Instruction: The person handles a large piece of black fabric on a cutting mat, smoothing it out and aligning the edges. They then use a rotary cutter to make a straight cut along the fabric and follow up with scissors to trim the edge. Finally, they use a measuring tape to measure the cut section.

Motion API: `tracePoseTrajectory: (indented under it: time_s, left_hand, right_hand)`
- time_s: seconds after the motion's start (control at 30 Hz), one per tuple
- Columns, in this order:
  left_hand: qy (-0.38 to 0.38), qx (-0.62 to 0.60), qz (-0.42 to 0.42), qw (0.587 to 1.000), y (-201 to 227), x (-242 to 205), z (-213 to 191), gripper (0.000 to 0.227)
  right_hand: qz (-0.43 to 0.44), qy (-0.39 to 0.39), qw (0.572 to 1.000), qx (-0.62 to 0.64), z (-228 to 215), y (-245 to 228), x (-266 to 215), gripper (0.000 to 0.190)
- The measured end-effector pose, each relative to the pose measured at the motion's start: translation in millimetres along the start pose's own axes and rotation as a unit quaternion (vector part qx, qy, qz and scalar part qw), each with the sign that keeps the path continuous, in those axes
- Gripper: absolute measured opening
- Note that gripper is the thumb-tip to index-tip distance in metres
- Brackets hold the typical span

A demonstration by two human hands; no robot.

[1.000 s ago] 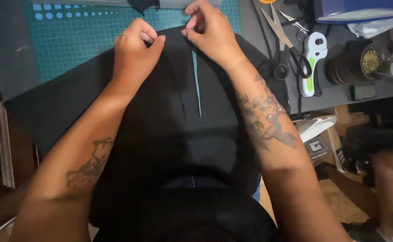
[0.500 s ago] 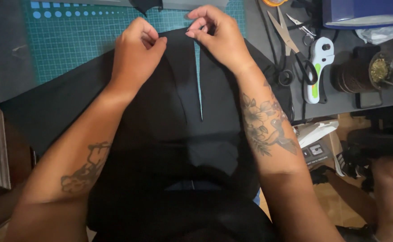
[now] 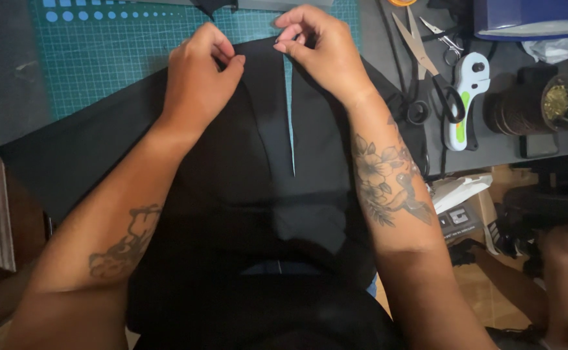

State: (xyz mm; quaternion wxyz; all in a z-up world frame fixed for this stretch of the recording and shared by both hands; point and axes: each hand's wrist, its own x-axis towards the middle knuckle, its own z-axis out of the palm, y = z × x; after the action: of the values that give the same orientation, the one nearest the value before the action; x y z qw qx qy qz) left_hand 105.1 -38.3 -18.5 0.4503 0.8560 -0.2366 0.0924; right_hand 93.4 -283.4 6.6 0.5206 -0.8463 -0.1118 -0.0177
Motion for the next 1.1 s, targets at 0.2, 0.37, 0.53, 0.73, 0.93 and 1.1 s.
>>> tracePoseTrajectory:
  time_s: [0.2, 0.37, 0.53, 0.73, 0.93, 1.1]
  left_hand:
    - [-0.003, 0.053, 0.012, 0.999, 1, -1, 1, 0.028]
    - [0.005, 0.185, 0.125, 0.975, 24, 2, -6, 0.043]
    - [-0.145, 0.093, 0.272, 0.947, 22, -2, 7, 0.029]
    - [-0.163, 0.066, 0.293, 0.94, 19, -2, 4, 0.03]
    - [-0.194, 0.033, 0.31, 0.93, 3, -5, 6, 0.034]
    - [-0.256, 0.018, 0.3, 0.919, 9, -3, -6, 0.032]
  right_hand:
    - [-0.019, 0.0, 1.0, -0.021, 0, -1, 0, 0.023]
    - [-0.047, 0.018, 0.998, -0.047, 0, 12, 3, 0.033]
    - [-0.058, 0.016, 0.997, -0.058, -1, 12, 2, 0.034]
    - [-0.032, 0.018, 0.998, -0.053, 0, 6, 2, 0.031]
    - [-0.049, 0.021, 0.996, -0.07, 0, 11, 2, 0.031]
    - [-0.061, 0.021, 0.994, -0.083, 0, 13, 1, 0.028]
